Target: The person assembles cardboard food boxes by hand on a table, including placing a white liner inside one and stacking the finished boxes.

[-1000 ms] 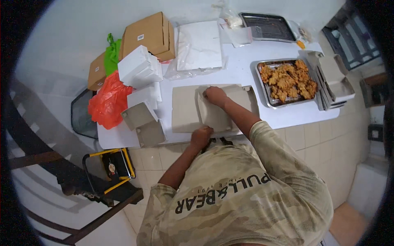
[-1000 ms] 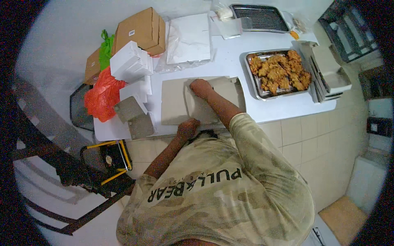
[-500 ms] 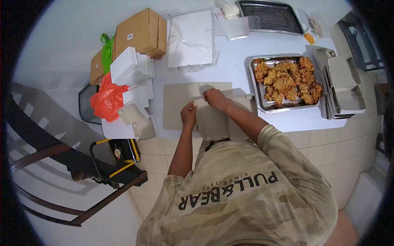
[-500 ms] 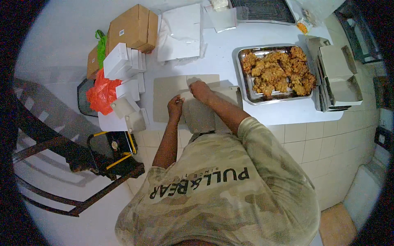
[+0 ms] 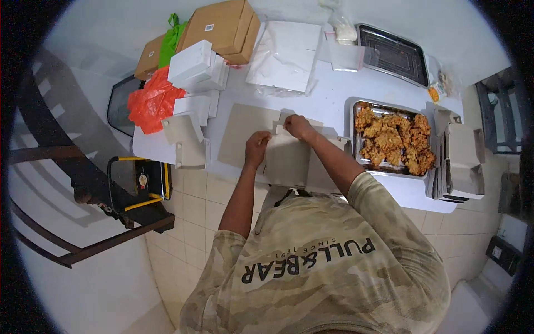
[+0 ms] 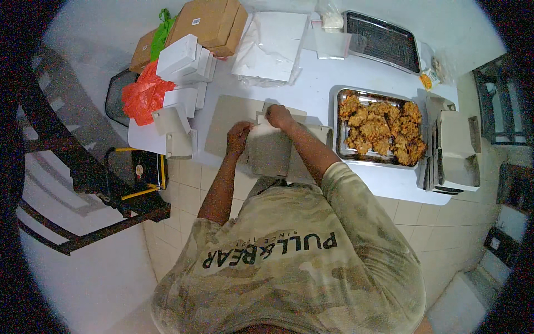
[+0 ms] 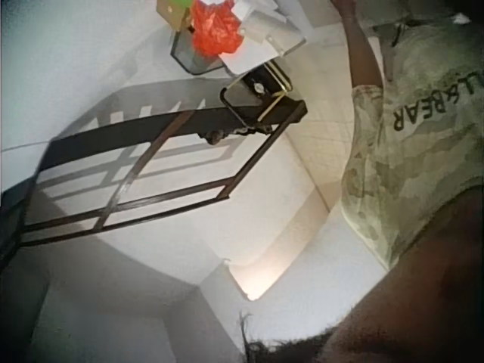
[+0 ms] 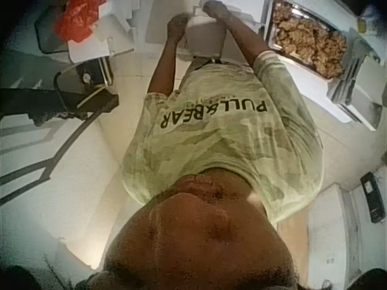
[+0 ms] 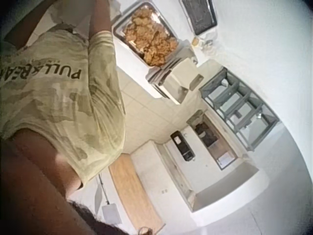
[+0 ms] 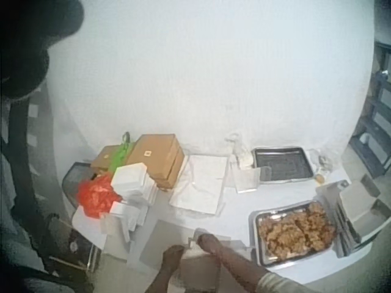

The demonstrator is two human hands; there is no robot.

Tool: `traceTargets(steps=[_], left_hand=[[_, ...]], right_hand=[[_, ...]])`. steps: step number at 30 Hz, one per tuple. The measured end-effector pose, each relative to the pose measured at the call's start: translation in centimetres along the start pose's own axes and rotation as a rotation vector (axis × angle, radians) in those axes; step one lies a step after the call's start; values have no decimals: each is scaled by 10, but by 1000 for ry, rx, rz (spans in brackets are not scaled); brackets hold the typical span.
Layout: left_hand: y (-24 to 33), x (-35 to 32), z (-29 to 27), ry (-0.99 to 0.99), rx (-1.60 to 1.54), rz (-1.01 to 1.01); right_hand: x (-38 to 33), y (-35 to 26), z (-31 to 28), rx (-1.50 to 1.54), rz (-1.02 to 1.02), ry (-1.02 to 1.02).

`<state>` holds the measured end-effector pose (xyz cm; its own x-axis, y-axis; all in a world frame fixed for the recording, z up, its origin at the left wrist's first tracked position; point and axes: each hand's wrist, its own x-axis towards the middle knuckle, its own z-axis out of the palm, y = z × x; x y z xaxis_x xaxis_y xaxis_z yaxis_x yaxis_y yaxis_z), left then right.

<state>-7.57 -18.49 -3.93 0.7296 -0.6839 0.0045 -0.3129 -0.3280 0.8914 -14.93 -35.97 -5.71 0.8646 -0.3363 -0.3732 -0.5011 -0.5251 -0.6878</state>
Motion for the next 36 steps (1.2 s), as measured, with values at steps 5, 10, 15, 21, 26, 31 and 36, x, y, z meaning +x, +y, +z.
traceTargets(steps=[5,10,15,21,26,31,36], left_hand=[[54,49,-7,235,601,486],[98,76,-14,383,496,647],[87,67,7,207,-65,130],[52,40,26,-130,-605,-336],[56,26,35,-263,-483,-417],[47,12,48,-266,-292,-397],[43,2,58,-258,-106,-223]], right_hand=[[0,-38,-31,309,-119,525],[-17,-72,-50,442,-124,716],[-20,-48,-13,727,17,742],[-56,-28,17,1009,151,696],[-85,-19,26,905,188,738],[-98,-7,34,698,199,738],[-106,-1,43,907,319,721]])
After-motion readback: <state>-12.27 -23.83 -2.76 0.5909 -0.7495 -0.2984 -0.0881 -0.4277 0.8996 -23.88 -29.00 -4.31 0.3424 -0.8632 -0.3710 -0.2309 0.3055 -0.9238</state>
